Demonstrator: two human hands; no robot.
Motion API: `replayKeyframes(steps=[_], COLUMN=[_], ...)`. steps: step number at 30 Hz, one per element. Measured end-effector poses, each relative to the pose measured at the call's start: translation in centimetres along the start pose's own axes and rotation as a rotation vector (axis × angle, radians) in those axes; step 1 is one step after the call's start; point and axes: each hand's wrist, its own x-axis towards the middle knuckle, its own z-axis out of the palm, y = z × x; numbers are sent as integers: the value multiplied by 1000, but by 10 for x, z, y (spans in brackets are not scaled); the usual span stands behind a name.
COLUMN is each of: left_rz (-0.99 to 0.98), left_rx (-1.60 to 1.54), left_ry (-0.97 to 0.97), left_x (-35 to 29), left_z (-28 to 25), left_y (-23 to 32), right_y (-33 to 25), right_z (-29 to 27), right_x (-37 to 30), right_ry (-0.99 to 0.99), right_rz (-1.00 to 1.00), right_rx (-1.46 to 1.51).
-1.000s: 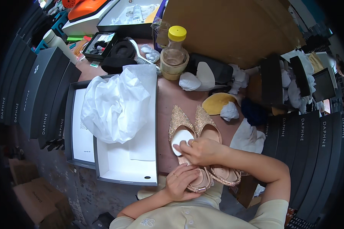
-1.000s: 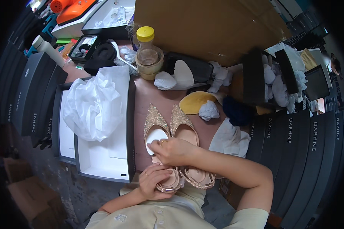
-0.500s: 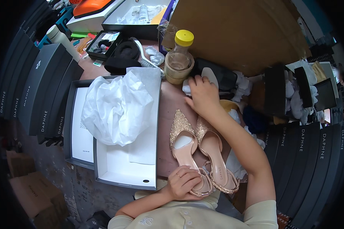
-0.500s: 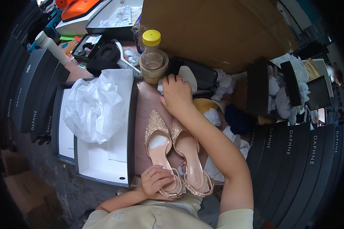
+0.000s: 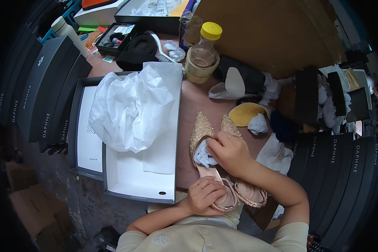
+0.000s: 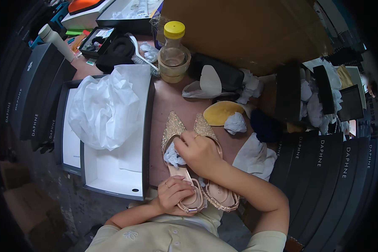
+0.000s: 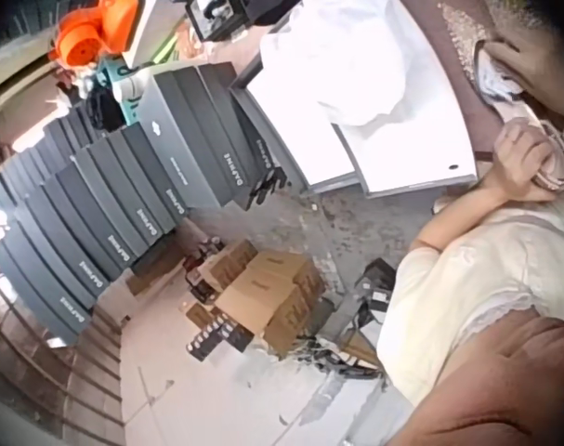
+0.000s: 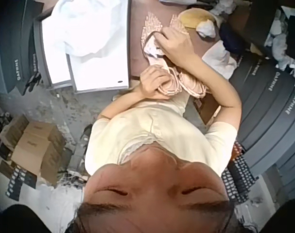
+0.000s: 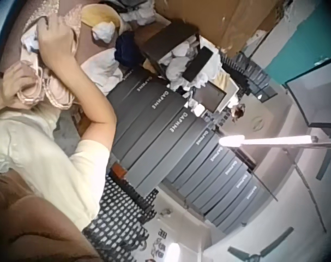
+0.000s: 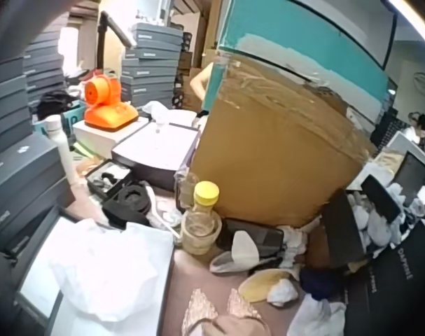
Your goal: Inspecting and packing a pair of high-heeled shoes into a box with protective tissue paper and foam inserts.
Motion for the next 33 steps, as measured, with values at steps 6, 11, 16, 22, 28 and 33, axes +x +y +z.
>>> replayKeyframes(steps=[6,11,16,22,28,33], left_rz=[-1,9,6,6,18,-5], left_rx=[2,-5,-7,0,-10,6], left_ry=[16,26,31,32,50,54], left_x=[-4,-4,-4,-4,-6,-8], left_z=[2,4,4,4,6,6], left_y=[0,-1,-1,-1,-2,-1], right_y=[-8,-7,-12,-8,-13,-18], right_z=[-6,-3,-10,-8,14,2], right_x=[0,7,-6,-12,-2,-9], right_ry=[-227,-184,-73,21,-35,-147], right_rz=[-259,-158,392,-49,269,46], right_rx=[3,-72,666,-135,431,19])
